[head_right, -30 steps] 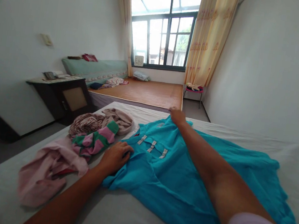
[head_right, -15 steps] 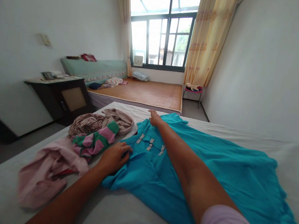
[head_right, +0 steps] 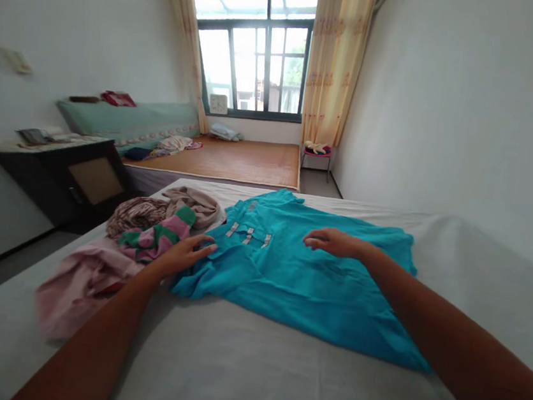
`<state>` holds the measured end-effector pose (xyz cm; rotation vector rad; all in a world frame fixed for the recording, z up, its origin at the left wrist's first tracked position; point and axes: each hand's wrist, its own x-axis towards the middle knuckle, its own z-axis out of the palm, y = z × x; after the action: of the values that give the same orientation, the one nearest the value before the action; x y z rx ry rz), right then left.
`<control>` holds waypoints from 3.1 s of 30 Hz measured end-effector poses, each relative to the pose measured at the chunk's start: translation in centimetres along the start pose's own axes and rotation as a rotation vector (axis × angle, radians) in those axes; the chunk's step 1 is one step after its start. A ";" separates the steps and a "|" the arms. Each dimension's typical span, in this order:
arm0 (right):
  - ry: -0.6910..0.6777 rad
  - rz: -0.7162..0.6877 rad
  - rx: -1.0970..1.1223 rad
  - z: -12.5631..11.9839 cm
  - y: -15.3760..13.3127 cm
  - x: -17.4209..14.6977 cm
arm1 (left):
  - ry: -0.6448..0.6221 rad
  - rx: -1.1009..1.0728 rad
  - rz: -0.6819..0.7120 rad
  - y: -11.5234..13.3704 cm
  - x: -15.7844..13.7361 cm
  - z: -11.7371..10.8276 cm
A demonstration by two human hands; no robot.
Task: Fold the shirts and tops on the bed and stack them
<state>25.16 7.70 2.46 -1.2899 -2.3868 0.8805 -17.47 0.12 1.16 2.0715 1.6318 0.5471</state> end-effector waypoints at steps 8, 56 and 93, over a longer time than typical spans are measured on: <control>0.280 0.403 0.118 -2.6 4.0 -17.6 | -0.169 0.023 0.099 1.0 -0.9 -1.0; 0.723 0.623 -0.215 -1.3 11.1 -20.0 | -0.314 0.181 0.177 2.0 -0.9 -0.5; 0.622 0.919 -0.163 -11.6 20.7 -9.9 | -0.215 0.196 0.168 0.8 -0.8 -0.1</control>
<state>50.17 12.37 -1.42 -2.3535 -1.3633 0.3508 -17.09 -0.79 1.69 2.3333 1.4464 0.2137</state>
